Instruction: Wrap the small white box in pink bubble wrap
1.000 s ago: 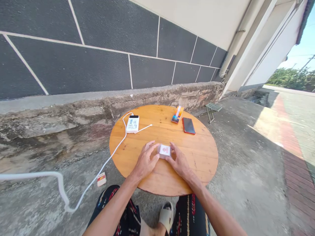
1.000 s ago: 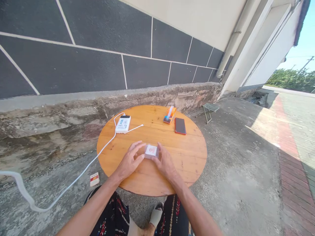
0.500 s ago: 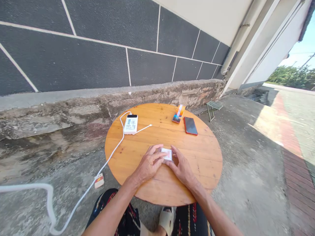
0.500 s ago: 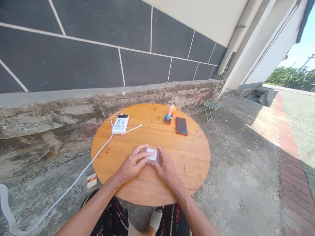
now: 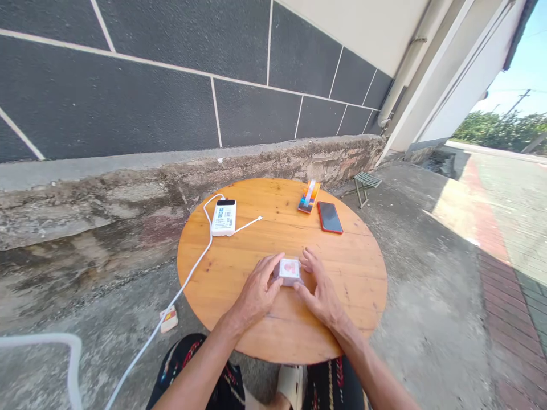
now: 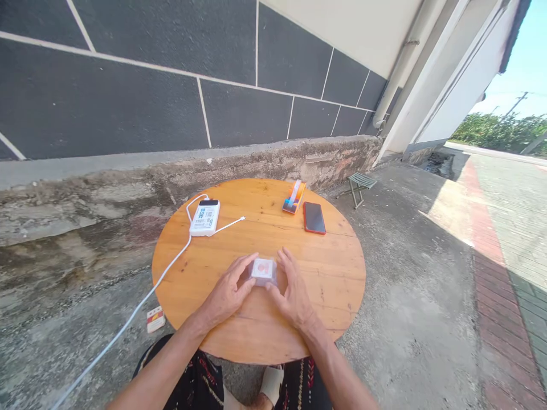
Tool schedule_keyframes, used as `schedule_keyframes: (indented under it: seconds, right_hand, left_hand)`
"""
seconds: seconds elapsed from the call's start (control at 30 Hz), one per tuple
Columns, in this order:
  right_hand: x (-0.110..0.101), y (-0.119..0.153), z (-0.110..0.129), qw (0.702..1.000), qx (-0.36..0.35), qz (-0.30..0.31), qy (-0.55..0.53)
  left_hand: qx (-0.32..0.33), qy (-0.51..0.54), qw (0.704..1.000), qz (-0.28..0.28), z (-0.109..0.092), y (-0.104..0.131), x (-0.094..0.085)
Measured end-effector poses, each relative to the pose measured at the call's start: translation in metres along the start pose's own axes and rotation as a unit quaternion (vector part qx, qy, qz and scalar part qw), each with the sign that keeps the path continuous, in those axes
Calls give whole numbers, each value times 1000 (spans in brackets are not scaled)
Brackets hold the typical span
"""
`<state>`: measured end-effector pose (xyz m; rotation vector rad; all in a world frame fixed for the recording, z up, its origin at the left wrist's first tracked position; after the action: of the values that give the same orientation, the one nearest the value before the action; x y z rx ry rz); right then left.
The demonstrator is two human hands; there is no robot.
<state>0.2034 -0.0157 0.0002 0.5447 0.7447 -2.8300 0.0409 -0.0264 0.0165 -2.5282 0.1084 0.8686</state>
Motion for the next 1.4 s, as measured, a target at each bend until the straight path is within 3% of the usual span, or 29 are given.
schedule_keyframes:
  seconds: [0.37,0.6,0.93,1.17,1.3,1.4]
  right_hand:
    - [4,-2,-8,998,40,36,37]
    - [-15,1,1,990,59,21,-123]
    - [6,-7,-5,996,67,24,-44]
    - [10,-9,3,996,79,24,37]
    - [7,10,0,995,100,-15,19]
    - [-8,34,-6,984,139,-91,65]
  left_hand:
    - [20,-14,1000,3,1,-1,3]
    - [16,-25,999,-43,-2,3,-12]
    - [45,-38,996,-71,-5,4,-11]
    - [11,-45,996,-71,0,5,-14]
    - [-6,-36,998,-55,7,8,-9]
    - [-21,-13,998,-54,13,10,-7]
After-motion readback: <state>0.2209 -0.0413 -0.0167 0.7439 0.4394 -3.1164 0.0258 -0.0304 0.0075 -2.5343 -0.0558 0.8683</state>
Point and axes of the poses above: each hand's wrist, its own y-axis away from the middle knuckle, its own x-axis out of the palm, z = x × y, the point moved 7 cm from there along -y, towards the middle knuckle, and after that the axes turned 8 degrees about -y, right-handed, at the moved point
